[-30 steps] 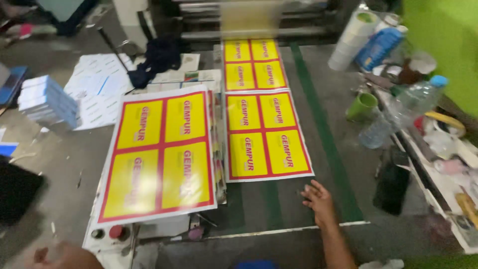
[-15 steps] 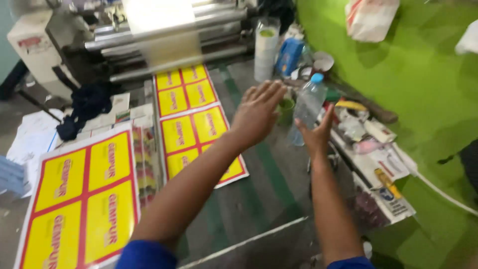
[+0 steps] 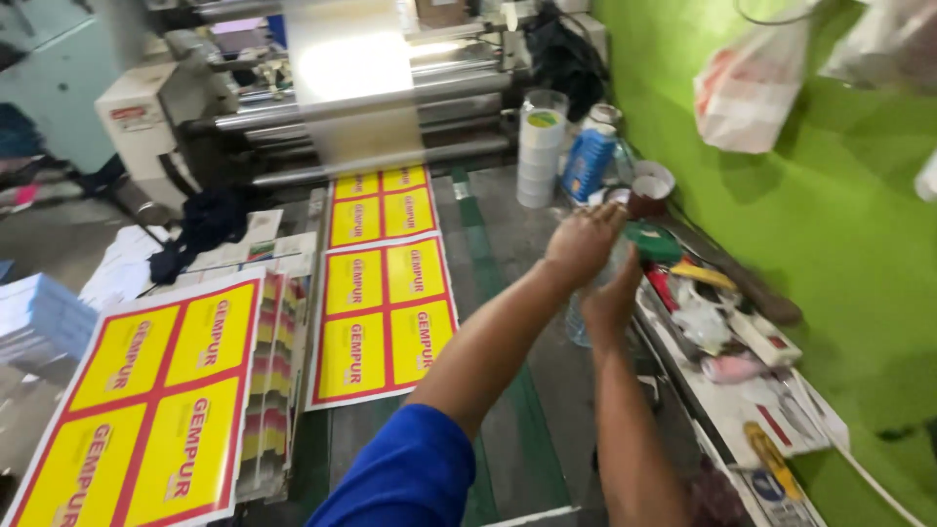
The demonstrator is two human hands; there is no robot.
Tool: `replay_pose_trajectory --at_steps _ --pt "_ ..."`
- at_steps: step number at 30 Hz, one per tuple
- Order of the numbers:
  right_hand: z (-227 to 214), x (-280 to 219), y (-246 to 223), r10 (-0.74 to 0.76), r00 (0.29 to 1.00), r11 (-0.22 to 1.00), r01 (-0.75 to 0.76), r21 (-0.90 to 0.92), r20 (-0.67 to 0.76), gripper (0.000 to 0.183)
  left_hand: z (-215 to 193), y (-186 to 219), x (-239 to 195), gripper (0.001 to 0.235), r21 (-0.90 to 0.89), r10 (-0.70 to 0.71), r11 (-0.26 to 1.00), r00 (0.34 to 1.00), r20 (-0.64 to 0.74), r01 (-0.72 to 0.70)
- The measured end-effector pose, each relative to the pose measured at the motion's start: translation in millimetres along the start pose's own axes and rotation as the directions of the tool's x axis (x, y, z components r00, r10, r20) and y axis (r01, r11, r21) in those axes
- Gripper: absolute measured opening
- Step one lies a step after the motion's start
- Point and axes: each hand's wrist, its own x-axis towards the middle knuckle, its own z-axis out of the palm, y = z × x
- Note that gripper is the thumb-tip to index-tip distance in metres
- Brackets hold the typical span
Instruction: The recorder is organizing and stacking printed yellow and red sheets on a production table in a print shop.
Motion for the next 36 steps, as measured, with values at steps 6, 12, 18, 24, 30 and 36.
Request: replay_pose_trajectory --at_steps 6,12,18,24,30,36 --pt "-8 -3 -4 -0.003 0.999 1.000 0.002 -0.024 -0.047 0.101 -8 28 -17 0.042 0.009 0.016 1.000 0.956 -0.294 -0.014" --pt "-47 14 -80 -0.053 0.988 0.964 0.088 -0.250 0.143 0.054 -31 53 -30 0.040 0.171 0.038 0.985 0.967 -0.252 0.006" --pt "4 7 45 -0.257 0.966 0.935 0.238 -0.264 -0.039 0.067 -62 67 -85 0.043 -0.120 0.000 0.992 0.935 -0.354 -0.046" --pt "-32 -35 -34 -0.091 0.995 0.993 0.095 0.074 -0.046 0.099 -145 53 -175 0.051 -0.722 -0.525 0.635 0.839 -0.144 0.274" --pt "-11 -175 -169 -0.017 0.958 0.735 -0.181 0.654 0.285 0.078 -139 54 -304 0.058 -0.881 -0.420 0.297 0.879 0.226 0.369" --pt "29 -263 -241 0.213 0.579 -0.053 -0.797 0.601 0.787 0.093 -127 55 -446 0.075 -0.785 -0.177 0.617 0.962 -0.207 -0.055"
